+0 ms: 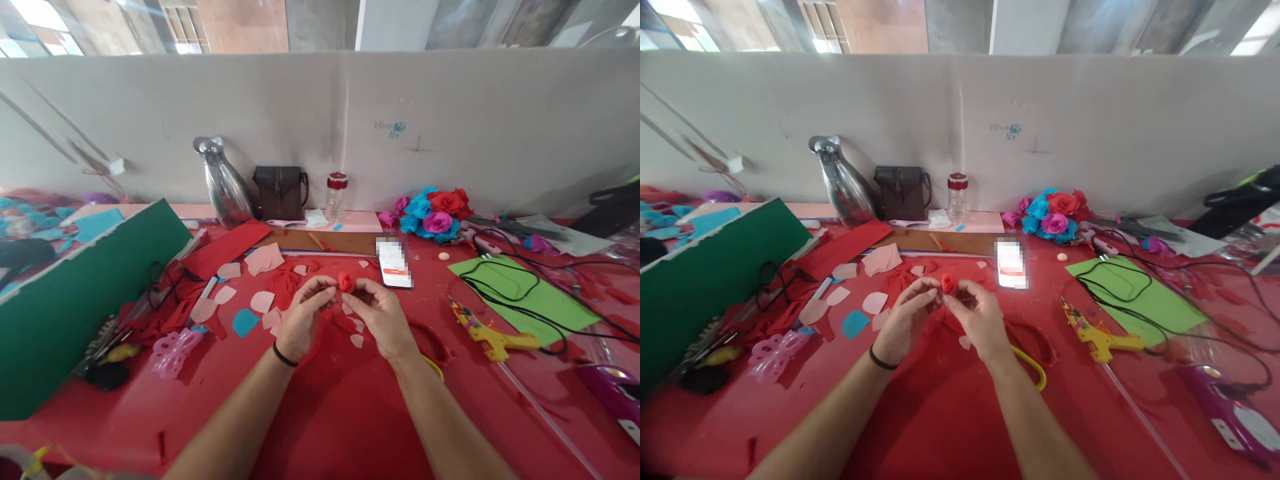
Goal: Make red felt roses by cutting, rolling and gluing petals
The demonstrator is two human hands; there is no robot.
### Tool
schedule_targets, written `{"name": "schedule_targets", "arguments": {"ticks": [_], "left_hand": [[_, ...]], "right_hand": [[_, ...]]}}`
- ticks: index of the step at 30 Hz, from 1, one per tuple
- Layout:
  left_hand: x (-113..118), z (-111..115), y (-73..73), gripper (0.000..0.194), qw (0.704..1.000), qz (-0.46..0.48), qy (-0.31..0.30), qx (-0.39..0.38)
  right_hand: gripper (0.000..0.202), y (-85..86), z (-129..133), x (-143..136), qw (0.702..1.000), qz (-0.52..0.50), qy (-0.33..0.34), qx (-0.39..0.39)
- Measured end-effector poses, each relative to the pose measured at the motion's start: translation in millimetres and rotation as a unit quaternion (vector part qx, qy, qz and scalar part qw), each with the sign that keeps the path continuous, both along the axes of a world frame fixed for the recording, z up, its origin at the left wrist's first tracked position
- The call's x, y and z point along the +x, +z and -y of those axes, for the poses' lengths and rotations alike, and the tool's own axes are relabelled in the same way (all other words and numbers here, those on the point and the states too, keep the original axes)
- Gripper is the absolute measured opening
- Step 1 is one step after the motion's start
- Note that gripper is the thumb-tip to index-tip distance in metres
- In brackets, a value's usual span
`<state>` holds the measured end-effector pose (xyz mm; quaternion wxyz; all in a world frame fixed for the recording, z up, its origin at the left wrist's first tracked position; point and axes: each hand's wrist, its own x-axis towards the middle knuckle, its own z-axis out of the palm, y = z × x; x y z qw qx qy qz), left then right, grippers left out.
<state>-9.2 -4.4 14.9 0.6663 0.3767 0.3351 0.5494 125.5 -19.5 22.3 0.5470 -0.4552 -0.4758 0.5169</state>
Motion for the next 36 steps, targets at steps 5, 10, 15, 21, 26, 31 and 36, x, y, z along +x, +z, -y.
{"name": "schedule_targets", "arguments": {"ticks": [5, 10, 15, 21, 26, 31, 36], "left_hand": [[-7, -4, 3.0, 0.020, 1.000, 0.010, -0.024, -0.008], [-12, -3, 10.4, 0.021, 0.999, -0.010, -0.037, -0.006], [-16, -3, 14.0, 0.023, 0.998, -0.010, -0.067, -0.019], [-18, -4, 13.6, 0.022, 0.997, -0.042, -0.071, -0.013], [-17, -3, 14.4, 0.024, 0.996, -0.040, -0.068, -0.039], [-14, -2, 16.8, 0.030, 0.995, -0.047, -0.070, -0.062], [-14, -2, 18.0, 0.031, 0.994, -0.055, -0.071, -0.067]], "right_hand": [[0.020, -3.1, 0, 2, 0.997, 0.063, 0.033, 0.016], [0.017, -3.6, 0, 3, 0.993, 0.107, 0.034, 0.031], [0.012, 1.2, 2, 3, 0.988, 0.140, 0.036, 0.055], [0.010, 1.5, 1, 1, 0.986, 0.146, 0.053, 0.056], [0.010, 2.7, 1, 1, 0.998, 0.014, 0.061, -0.018], [0.015, 6.9, 2, -1, 0.998, -0.019, 0.032, -0.042], [0.019, 7.1, 1, -2, 0.998, -0.027, 0.020, -0.055]]}}
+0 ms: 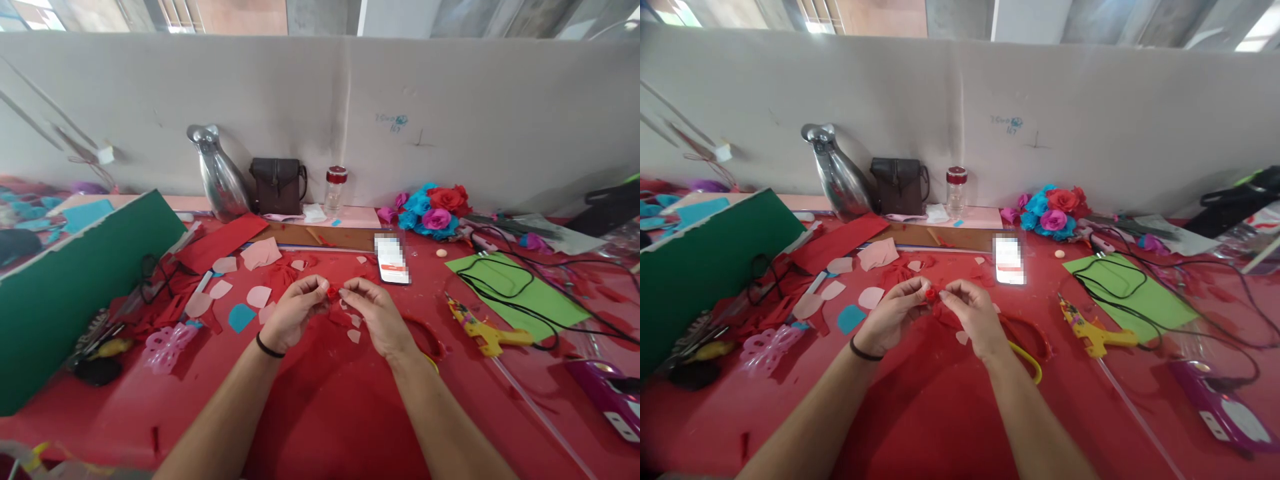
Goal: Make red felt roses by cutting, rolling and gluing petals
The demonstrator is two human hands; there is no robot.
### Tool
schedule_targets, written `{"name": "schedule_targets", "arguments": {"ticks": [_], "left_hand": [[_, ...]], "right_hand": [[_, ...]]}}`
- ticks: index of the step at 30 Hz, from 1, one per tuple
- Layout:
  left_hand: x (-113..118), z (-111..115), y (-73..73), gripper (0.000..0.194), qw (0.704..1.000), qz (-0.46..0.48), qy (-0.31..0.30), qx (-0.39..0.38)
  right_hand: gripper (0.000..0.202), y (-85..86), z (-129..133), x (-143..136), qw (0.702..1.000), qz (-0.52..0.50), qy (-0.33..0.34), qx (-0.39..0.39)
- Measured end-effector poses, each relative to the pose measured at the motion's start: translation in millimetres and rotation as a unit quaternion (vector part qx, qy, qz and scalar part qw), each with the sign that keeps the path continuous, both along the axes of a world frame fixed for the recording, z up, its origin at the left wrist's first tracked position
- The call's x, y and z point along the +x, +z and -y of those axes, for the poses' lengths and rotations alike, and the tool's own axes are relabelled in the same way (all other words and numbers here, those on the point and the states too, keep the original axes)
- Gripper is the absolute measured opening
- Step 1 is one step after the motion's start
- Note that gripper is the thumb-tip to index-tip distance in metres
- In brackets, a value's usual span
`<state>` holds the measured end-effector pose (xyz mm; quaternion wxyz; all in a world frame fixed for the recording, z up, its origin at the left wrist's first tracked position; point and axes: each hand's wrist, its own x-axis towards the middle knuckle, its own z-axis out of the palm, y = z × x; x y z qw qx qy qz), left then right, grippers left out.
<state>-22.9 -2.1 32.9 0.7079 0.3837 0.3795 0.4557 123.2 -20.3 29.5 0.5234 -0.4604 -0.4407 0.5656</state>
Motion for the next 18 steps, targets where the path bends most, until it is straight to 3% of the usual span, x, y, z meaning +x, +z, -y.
{"name": "schedule_targets", "arguments": {"ticks": [18], "left_hand": [[-2.3, -1.6, -7.1, 0.029, 0.999, -0.005, -0.021, 0.049]], "right_hand": [[0.015, -0.3, 2.0, 2.6, 0.998, -0.051, 0.029, 0.000]]}}
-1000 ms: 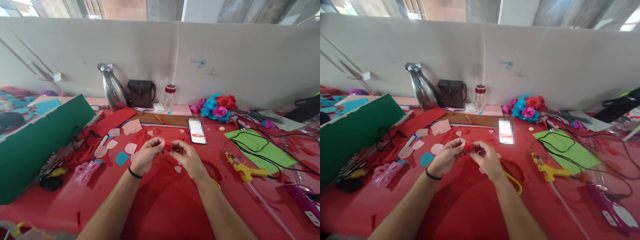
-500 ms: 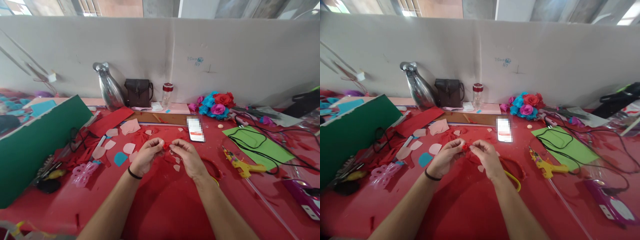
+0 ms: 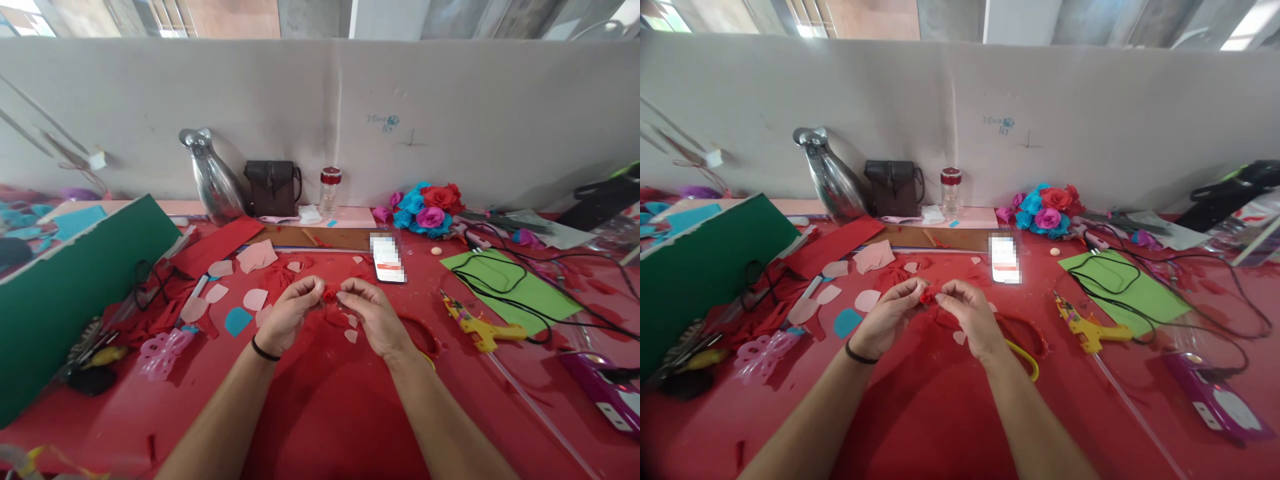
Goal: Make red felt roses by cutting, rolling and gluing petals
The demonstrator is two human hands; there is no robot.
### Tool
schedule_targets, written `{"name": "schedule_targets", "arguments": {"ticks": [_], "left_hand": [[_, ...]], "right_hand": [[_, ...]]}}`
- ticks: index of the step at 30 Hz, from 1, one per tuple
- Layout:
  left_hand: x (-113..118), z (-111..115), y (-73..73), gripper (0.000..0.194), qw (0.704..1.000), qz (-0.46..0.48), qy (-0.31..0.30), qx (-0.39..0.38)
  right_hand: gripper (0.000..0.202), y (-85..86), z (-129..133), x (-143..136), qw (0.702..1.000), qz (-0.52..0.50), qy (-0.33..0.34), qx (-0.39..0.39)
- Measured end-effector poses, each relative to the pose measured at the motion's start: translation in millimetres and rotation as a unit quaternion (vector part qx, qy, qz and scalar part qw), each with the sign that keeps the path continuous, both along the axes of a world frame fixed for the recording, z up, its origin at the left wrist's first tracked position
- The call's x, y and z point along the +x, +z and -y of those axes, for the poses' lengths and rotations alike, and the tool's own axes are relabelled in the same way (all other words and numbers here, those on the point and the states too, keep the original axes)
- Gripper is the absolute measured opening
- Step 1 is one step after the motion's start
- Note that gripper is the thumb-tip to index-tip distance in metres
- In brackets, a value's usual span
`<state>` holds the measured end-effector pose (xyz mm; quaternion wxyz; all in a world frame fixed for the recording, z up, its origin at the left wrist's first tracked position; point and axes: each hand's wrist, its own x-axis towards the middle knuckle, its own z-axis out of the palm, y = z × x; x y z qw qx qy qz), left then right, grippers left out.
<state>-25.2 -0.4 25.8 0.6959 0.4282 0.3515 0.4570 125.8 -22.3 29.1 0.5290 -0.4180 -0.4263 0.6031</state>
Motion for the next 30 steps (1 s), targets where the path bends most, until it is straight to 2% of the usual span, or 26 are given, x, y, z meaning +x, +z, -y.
{"name": "schedule_targets", "arguments": {"ticks": [6, 11, 18, 30], "left_hand": [[-1, 0, 2.8, 0.019, 1.000, 0.001, 0.007, 0.021], [-1, -1, 0.6, 0.025, 0.994, -0.083, -0.032, 0.070], [2, -5, -5.8, 0.009, 0.967, -0.202, 0.049, 0.147], [2, -7, -10.9, 0.010, 0.946, -0.245, 0.084, 0.197]], "right_hand": [[0.013, -1.6, -1, 1, 0.999, -0.049, 0.006, -0.003], [0.016, -1.5, -3, 0, 0.997, -0.076, -0.018, -0.020], [0.020, -0.2, -5, -1, 0.994, -0.099, -0.021, -0.030], [0.021, -1.3, -6, 3, 0.994, -0.098, -0.020, -0.047]]}}
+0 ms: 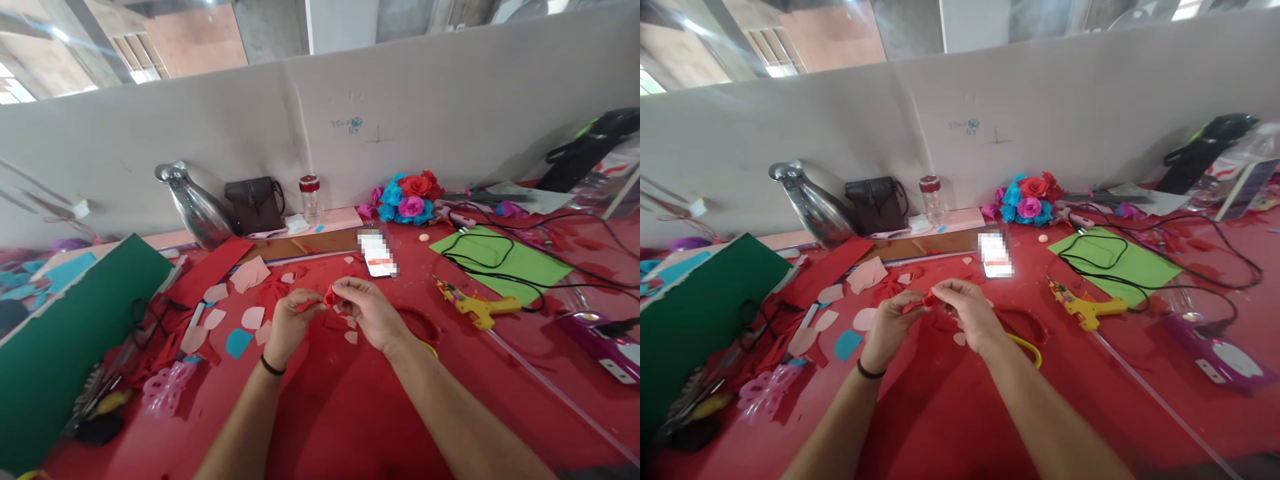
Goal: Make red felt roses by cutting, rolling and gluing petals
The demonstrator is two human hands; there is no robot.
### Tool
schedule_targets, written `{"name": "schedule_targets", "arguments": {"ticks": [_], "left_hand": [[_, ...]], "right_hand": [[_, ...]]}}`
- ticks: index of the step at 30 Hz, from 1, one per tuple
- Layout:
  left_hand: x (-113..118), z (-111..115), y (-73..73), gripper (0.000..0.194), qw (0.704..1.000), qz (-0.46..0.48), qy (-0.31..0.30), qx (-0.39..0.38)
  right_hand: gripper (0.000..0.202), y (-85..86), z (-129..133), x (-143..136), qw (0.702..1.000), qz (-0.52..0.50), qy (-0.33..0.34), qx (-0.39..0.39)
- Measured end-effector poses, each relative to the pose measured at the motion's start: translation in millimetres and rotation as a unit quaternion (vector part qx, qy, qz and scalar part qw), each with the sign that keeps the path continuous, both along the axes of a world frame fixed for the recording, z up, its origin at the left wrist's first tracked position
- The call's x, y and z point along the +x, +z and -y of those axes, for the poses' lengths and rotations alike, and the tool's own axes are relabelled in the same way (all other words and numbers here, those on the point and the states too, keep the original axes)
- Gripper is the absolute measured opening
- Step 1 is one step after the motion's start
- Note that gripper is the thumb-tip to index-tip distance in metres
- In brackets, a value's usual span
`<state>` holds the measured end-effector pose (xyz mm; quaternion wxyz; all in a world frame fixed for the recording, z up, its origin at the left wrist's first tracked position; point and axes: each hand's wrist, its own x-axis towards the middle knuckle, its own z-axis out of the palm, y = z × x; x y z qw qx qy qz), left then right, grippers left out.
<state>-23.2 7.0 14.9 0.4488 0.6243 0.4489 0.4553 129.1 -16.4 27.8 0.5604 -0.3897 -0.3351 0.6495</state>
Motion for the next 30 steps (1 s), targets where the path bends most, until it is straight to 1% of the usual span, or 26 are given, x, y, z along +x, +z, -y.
{"name": "schedule_targets", "arguments": {"ticks": [7, 12, 14, 16, 21, 25, 28, 30], "left_hand": [[-1, 0, 2.9, 0.012, 1.000, -0.009, 0.000, 0.003], [-2, 0, 5.0, 0.006, 0.998, -0.044, -0.002, 0.044], [-2, 0, 5.4, 0.003, 0.996, -0.056, -0.009, 0.064], [-2, 0, 5.6, 0.006, 0.995, -0.060, -0.018, 0.075], [-1, 1, 7.3, 0.007, 0.994, -0.064, -0.025, 0.084], [0, 3, 10.0, 0.003, 0.995, -0.061, -0.031, 0.075], [0, 3, 10.6, 0.004, 0.996, -0.050, -0.029, 0.062], [1, 3, 9.9, 0.004, 0.997, -0.044, -0.026, 0.051]], "right_hand": [[0.020, 4.1, 2, 0, 1.000, 0.028, 0.000, 0.002], [0.024, 5.0, 2, 2, 0.998, 0.063, -0.004, 0.003], [0.026, 7.3, 2, 2, 0.997, 0.080, 0.002, -0.006], [0.025, 10.9, 3, 3, 0.995, 0.093, 0.007, -0.019], [0.024, 17.7, 5, 3, 0.993, 0.114, 0.005, -0.043], [0.025, 13.8, 4, 3, 0.994, 0.104, 0.003, -0.034], [0.029, 7.2, 2, 3, 0.994, 0.105, 0.002, -0.016], [0.033, 3.6, 0, 4, 0.996, 0.086, -0.009, -0.007]]}}
